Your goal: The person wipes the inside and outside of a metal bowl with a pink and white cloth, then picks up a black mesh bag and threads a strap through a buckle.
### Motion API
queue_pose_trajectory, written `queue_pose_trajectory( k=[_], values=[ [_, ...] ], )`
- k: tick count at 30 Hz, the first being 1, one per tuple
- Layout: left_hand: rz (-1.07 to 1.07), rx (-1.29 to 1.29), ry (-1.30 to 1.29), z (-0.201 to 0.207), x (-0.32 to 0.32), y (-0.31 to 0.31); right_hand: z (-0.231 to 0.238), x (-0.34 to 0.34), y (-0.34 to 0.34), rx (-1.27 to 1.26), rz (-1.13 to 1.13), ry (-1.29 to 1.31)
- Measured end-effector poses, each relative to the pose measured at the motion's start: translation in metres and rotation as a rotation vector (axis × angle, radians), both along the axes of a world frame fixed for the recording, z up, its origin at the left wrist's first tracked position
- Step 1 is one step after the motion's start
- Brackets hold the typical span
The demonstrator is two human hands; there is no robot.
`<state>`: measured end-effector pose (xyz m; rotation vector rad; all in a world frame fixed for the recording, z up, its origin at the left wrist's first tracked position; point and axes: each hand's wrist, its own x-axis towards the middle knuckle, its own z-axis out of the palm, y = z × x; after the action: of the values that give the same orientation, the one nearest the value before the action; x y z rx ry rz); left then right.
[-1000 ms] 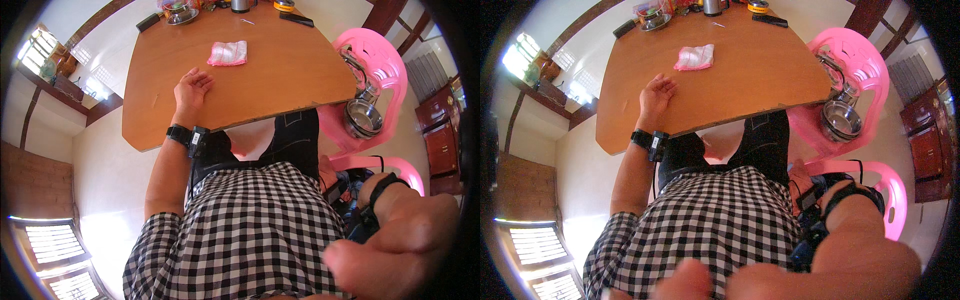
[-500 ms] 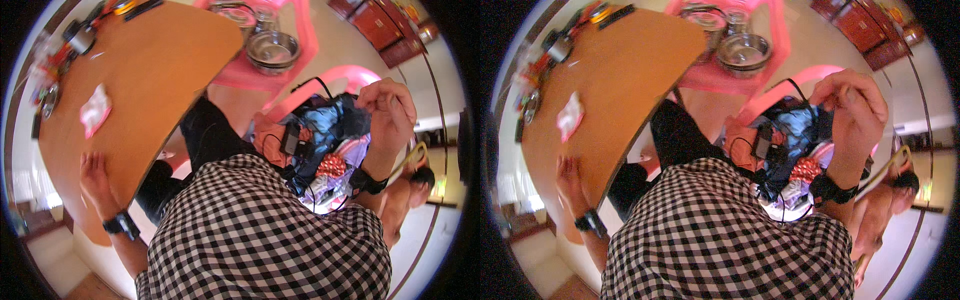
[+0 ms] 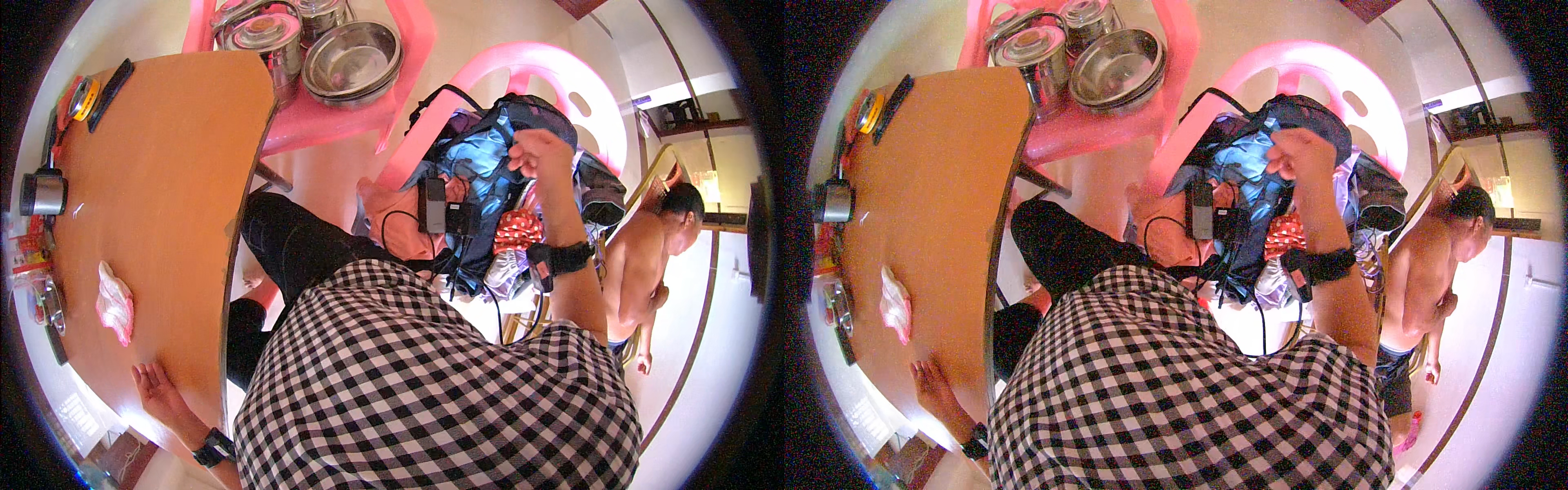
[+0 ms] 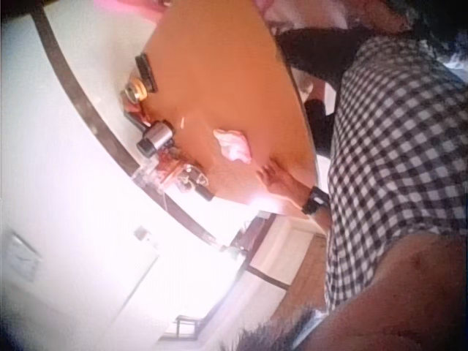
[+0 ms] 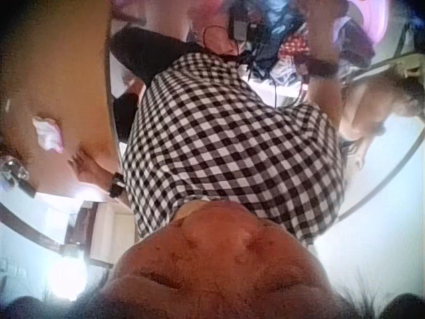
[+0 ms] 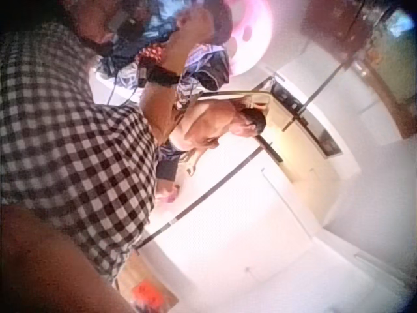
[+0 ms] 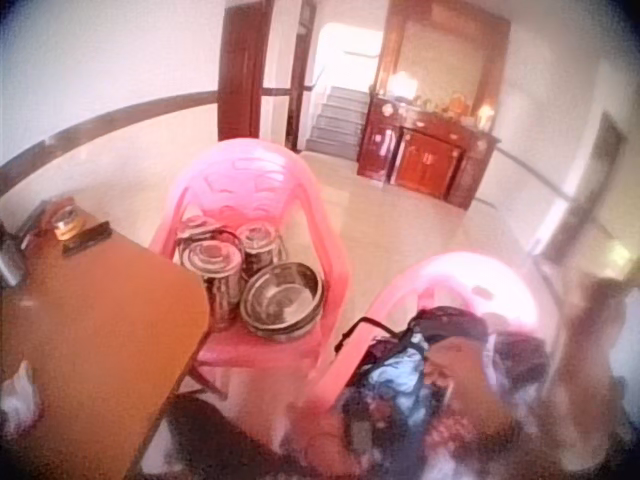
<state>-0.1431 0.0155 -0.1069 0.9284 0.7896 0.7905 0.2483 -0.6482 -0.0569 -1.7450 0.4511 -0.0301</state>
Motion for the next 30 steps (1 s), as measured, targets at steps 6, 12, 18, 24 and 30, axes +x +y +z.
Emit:
queue_pose_trajectory(
  k=[6, 12, 18, 24, 30],
  values=[
    [0.024, 0.055, 0.056, -0.004, 0.003, 0.003, -0.077, -0.019, -0.015, -0.003, 0.08, 0.236],
    [0.019, -0.033, 0.015, 0.014, 0.034, -0.028, -0.176, -0.052, -0.068, 0.311, 0.075, 0.451],
    [-0.111, -0.053, -0.092, 0.016, 0.048, -0.046, -0.178, -0.081, -0.058, -0.001, 0.128, 0.673],
    [-0.107, 0.013, -0.059, 0.031, 0.058, -0.068, -0.16, -0.052, -0.06, -0.196, 0.136, 0.546],
    [-0.179, -0.001, -0.015, 0.033, 0.056, -0.061, -0.144, -0.009, -0.104, -0.688, 0.086, 0.094]
  ],
)
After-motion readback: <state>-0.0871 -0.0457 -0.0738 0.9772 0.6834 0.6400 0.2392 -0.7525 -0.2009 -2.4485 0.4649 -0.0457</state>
